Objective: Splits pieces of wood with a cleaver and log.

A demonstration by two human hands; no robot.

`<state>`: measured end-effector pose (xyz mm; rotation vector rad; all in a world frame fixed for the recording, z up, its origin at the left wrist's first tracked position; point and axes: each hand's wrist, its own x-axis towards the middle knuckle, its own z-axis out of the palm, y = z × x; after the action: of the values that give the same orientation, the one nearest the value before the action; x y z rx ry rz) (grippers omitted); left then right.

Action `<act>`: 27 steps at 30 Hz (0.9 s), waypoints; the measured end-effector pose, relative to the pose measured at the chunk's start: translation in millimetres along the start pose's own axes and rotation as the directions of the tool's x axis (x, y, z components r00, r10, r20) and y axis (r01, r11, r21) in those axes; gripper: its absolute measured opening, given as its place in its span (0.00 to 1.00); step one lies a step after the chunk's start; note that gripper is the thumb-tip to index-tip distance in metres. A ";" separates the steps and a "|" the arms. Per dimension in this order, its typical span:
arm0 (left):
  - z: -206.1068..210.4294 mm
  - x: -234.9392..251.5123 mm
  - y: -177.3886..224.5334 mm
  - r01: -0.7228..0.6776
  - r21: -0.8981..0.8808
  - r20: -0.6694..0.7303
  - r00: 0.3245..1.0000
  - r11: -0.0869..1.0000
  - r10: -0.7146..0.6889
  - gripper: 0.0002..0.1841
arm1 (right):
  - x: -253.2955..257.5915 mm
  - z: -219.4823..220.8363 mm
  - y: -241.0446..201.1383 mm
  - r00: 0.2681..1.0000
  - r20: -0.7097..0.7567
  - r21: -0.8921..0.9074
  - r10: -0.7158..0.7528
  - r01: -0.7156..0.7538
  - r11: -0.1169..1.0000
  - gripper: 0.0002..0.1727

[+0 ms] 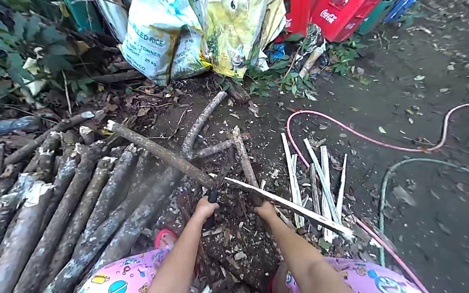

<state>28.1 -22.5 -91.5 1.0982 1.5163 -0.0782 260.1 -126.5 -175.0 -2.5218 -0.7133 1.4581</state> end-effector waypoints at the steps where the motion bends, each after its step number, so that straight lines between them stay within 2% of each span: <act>1: 2.6 -6.5 5.4 0.004 -0.117 0.016 1.000 0.993 -0.002 0.25 | 1.4 3.2 1.7 1.000 0.005 0.026 -0.015 0.015 1.000 0.37; 3: 9.7 -18.2 17.6 0.018 -0.299 0.042 0.999 0.954 -0.006 0.22 | -0.6 4.5 -1.4 0.996 0.061 0.035 -0.060 0.058 0.998 0.40; 5: 17.8 -23.0 24.7 0.017 -0.360 0.045 0.999 0.933 -0.001 0.23 | -2.8 9.8 -12.0 0.987 0.077 0.059 -0.138 0.134 0.989 0.35; 6: 22.3 -22.3 25.2 0.007 -0.364 0.041 0.999 0.931 0.008 0.24 | -8.6 12.6 -23.2 0.978 0.090 0.127 -0.187 0.175 0.976 0.32; 8: 31.4 -19.9 21.0 -0.024 -0.310 0.041 0.998 0.951 0.039 0.28 | -34.3 18.9 -55.0 0.949 0.182 0.382 -0.256 0.171 0.908 0.34; 10: 35.5 -19.3 16.2 -0.046 -0.194 0.101 0.993 0.980 0.067 0.31 | -61.9 24.4 -83.6 0.906 0.310 0.567 -0.289 0.068 0.821 0.36; 11: 33.2 -20.5 16.7 -0.046 -0.129 0.173 0.982 0.991 0.068 0.30 | -68.3 28.5 -91.6 0.893 0.336 0.629 -0.300 0.024 0.777 0.34; 13: 19.6 -23.8 25.1 -0.012 0.001 0.302 0.953 1.000 0.011 0.25 | -71.0 37.3 -95.1 0.920 0.306 0.711 -0.245 -0.051 0.701 0.23; 14: 10.3 -24.7 31.5 0.018 0.038 0.292 0.956 0.999 -0.029 0.24 | -68.9 42.3 -91.2 0.932 0.291 0.730 -0.214 -0.073 0.679 0.19; 15: 0.9 -22.4 38.4 0.035 0.029 0.213 0.976 0.999 -0.040 0.25 | -65.5 46.2 -85.4 0.939 0.287 0.736 -0.188 -0.091 0.671 0.17; 17: -21.5 -6.3 49.6 -0.029 -0.130 -0.095 0.995 0.991 0.017 0.32 | -57.8 51.6 -70.4 0.943 0.291 0.721 -0.160 -0.106 0.685 0.14; 19: -47.4 20.0 59.7 -0.102 -0.268 -0.407 0.913 0.958 -0.017 0.46 | -51.0 56.1 -56.5 0.949 0.289 0.718 -0.124 -0.129 0.684 0.13; 20: -60.0 32.1 66.8 -0.091 -0.304 -0.493 0.867 0.948 -0.075 0.53 | -47.4 58.3 -51.6 0.952 0.286 0.723 -0.106 -0.143 0.676 0.13; 23: -84.9 67.7 84.7 0.003 -0.323 -0.602 0.771 0.946 -0.208 0.64 | -38.9 64.3 -44.2 0.962 0.262 0.727 -0.071 -0.149 0.670 0.12; 25: -87.6 86.7 87.4 0.068 -0.274 -0.624 0.746 0.959 -0.231 0.68 | -34.6 67.1 -40.6 0.960 0.270 0.720 -0.069 -0.154 0.677 0.10; 27: -80.3 101.3 81.8 0.099 -0.236 -0.620 0.750 0.967 -0.228 0.71 | -29.5 71.1 -36.1 0.956 0.286 0.718 -0.059 -0.174 0.674 0.09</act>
<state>37.3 129.4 -106.9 0.8667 2.1920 0.3585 175.7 -116.6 -176.3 -1.7245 -0.0066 1.6997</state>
